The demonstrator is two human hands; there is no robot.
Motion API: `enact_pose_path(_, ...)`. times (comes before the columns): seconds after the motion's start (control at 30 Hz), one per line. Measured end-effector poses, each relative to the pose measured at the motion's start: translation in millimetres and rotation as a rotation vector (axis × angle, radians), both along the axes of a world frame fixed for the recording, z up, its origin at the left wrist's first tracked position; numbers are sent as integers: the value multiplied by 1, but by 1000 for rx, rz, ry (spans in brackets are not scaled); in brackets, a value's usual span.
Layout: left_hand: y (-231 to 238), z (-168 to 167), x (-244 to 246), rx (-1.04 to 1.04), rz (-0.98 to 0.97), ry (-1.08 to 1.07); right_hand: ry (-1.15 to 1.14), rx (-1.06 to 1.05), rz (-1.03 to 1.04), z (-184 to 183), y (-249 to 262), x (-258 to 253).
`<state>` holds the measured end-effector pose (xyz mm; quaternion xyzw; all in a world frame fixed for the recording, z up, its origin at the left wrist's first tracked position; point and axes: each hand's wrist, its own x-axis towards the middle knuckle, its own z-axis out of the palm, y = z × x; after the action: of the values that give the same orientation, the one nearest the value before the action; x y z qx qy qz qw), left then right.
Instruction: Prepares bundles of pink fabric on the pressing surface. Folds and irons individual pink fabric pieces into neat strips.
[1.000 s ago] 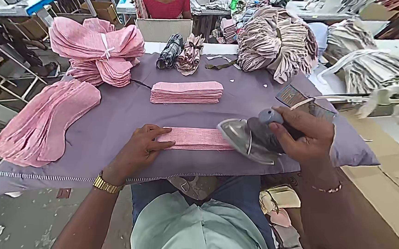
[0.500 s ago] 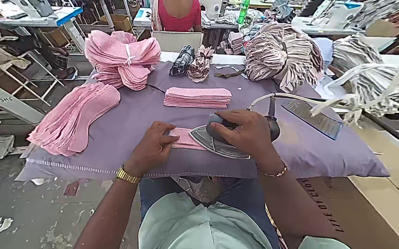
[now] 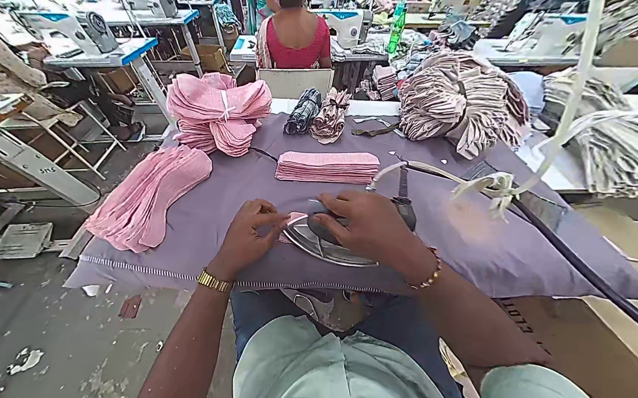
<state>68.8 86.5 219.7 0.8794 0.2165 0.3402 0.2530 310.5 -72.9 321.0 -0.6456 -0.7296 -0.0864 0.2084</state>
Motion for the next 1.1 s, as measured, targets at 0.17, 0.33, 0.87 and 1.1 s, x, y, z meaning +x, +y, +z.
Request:
enact_pose_path(0.17,-5,-4,4,71,79,183,-54,68,-78,-2,-65,66)
enact_pose_path(0.33,-11,-5,10,93,103,178,-126,174,-324,-9,-111,119)
enact_pose_path(0.87,-14,-3,7,136,96,126,-69,230,-397,-4,-90,152)
enact_pose_path(1.1,-16,-3,9,131,103,131,-178,287,-778,-31,-89,216)
